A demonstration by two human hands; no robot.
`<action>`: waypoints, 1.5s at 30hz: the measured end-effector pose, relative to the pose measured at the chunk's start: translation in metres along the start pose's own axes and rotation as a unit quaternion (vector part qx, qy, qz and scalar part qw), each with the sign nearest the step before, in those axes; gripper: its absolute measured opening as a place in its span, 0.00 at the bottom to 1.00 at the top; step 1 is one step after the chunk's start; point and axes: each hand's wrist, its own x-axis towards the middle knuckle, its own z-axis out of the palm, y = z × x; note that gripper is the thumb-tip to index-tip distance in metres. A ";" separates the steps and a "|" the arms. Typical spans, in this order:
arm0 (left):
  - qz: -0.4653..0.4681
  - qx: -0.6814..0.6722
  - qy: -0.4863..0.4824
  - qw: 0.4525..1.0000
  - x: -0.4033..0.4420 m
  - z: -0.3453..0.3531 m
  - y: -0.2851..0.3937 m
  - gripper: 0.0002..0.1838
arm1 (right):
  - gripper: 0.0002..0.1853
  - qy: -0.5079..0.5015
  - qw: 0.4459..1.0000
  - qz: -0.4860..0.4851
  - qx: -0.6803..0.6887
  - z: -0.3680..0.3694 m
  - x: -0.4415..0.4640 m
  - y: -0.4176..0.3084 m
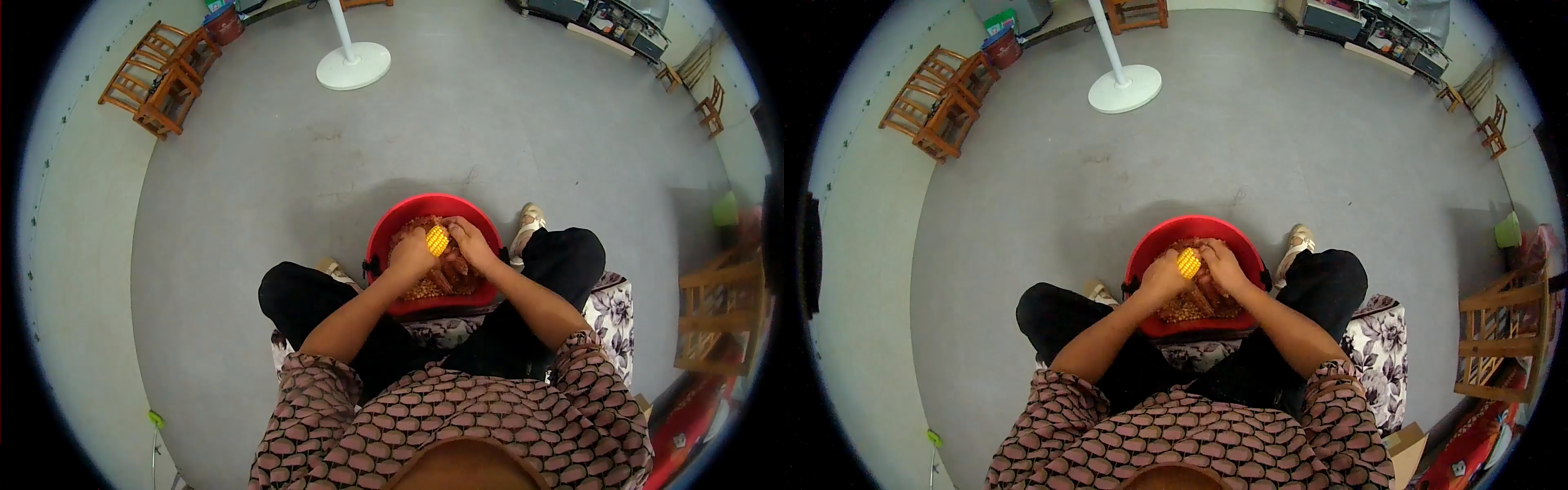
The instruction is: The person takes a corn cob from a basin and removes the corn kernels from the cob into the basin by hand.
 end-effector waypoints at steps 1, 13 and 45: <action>-0.006 -0.001 -0.017 1.000 -0.001 -0.002 0.002 0.26 | 0.16 0.001 1.000 0.000 0.000 0.001 -0.005 -0.017; 0.061 0.033 0.006 0.998 -0.009 -0.003 0.009 0.31 | 0.19 -0.055 0.990 0.099 0.078 0.003 -0.017 -0.036; 0.021 -0.131 -0.007 0.991 -0.003 -0.003 -0.001 0.31 | 0.15 -0.014 0.978 0.137 0.154 0.003 -0.006 -0.022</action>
